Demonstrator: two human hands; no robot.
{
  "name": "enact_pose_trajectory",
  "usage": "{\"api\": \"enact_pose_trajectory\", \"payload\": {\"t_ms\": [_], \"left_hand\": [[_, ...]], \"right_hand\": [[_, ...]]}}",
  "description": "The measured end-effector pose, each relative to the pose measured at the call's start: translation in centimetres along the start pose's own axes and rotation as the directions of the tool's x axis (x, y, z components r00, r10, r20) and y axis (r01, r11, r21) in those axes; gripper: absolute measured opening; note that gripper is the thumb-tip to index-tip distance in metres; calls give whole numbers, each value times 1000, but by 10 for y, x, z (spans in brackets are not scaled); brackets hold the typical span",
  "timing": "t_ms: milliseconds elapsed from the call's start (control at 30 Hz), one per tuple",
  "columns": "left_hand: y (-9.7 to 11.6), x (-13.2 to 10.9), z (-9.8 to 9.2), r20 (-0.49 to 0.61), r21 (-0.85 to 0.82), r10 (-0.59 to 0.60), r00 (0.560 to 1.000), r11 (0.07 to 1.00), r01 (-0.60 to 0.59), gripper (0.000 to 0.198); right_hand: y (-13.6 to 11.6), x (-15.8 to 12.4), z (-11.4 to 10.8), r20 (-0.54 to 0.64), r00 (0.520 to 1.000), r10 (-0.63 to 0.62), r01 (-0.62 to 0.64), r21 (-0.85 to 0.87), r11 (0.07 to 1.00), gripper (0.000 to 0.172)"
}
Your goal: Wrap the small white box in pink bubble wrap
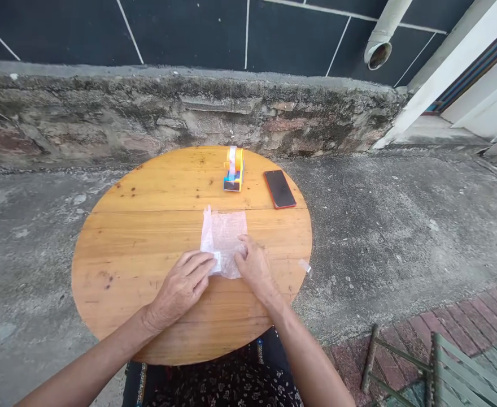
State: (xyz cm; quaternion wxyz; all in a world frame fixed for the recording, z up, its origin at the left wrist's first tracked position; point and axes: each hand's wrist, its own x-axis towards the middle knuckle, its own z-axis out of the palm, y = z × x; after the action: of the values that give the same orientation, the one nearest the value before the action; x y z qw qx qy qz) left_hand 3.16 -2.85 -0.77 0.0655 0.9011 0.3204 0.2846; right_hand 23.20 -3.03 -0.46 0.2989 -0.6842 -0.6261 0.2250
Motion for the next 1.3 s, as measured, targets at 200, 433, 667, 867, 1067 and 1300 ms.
{"api": "enact_pose_trajectory", "payload": {"t_ms": [200, 433, 667, 867, 1067, 1300], "left_hand": [[3, 9, -7, 125, 117, 32, 992, 992, -47, 41], [7, 17, -10, 213, 199, 39, 976, 977, -82, 40], [10, 22, -14, 284, 232, 17, 959, 969, -86, 41], [12, 23, -15, 319, 263, -13, 948, 962, -75, 40], [11, 27, -17, 361, 245, 0, 933, 965, -95, 37], [13, 38, -23, 429, 233, -9, 903, 967, -102, 30]], "right_hand": [[1, -8, 3, 48, 999, 5, 3, -161, 987, 40], [20, -27, -23, -28, 996, 90, -93, -124, 988, 35], [19, -37, -16, 42, 975, 216, -220, 246, 944, 19], [11, -41, -12, 227, 930, 289, -363, 444, 819, 23], [17, -40, -7, 325, 887, 329, -458, 515, 724, 30], [15, -33, -3, 342, 905, 255, -404, 498, 768, 22]]}}
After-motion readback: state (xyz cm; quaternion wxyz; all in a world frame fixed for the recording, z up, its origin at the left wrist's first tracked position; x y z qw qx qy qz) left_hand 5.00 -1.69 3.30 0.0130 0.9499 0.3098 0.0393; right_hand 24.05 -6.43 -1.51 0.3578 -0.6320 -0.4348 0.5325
